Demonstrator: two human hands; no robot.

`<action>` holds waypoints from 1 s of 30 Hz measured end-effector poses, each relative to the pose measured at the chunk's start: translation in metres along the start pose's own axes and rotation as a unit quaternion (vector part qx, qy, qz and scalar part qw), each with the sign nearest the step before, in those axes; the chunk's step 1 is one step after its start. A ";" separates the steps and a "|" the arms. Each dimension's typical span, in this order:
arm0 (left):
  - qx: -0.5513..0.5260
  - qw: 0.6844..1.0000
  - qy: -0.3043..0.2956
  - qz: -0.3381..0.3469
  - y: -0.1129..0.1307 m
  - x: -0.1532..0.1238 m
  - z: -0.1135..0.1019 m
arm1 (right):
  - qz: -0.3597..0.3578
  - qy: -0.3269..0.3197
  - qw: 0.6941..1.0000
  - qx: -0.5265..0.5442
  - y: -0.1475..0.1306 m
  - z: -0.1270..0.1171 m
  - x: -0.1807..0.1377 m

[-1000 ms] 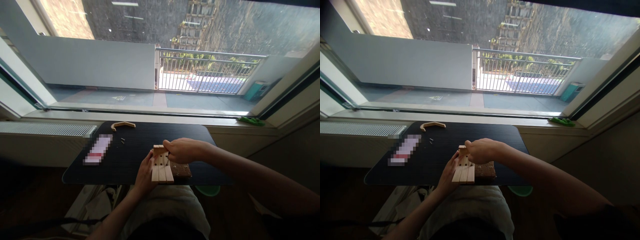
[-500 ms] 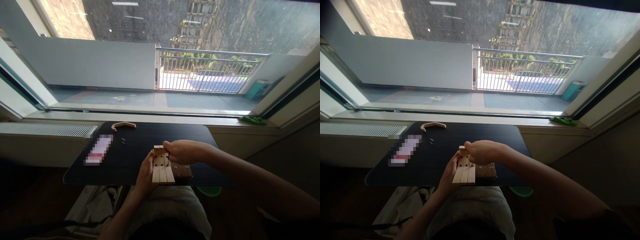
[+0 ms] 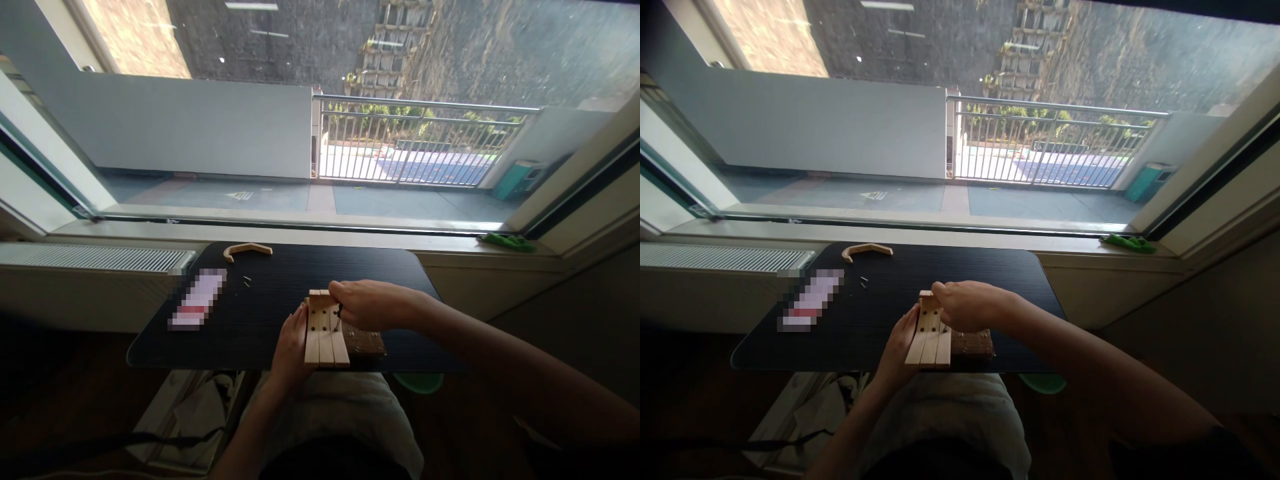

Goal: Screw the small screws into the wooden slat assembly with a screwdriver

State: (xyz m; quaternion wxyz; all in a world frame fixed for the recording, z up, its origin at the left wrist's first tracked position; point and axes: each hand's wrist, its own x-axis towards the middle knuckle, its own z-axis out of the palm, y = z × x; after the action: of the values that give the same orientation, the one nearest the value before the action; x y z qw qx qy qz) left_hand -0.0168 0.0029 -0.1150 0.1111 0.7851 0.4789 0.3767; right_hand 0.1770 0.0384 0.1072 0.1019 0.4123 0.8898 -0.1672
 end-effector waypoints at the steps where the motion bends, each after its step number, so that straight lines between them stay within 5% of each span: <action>1: -0.002 1.000 -0.002 -0.002 0.001 0.000 0.000 | -0.001 0.000 1.000 0.002 0.000 0.000 0.000; 30: -0.015 1.000 0.003 0.000 0.005 0.003 -0.005 | 0.010 0.000 0.999 -0.048 -0.004 0.001 0.010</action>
State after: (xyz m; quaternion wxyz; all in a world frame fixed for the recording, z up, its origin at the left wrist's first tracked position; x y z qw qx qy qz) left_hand -0.0158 0.0017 -0.1076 0.1219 0.7822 0.4735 0.3860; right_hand 0.1680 0.0426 0.1039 0.1229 0.4157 0.8927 -0.1232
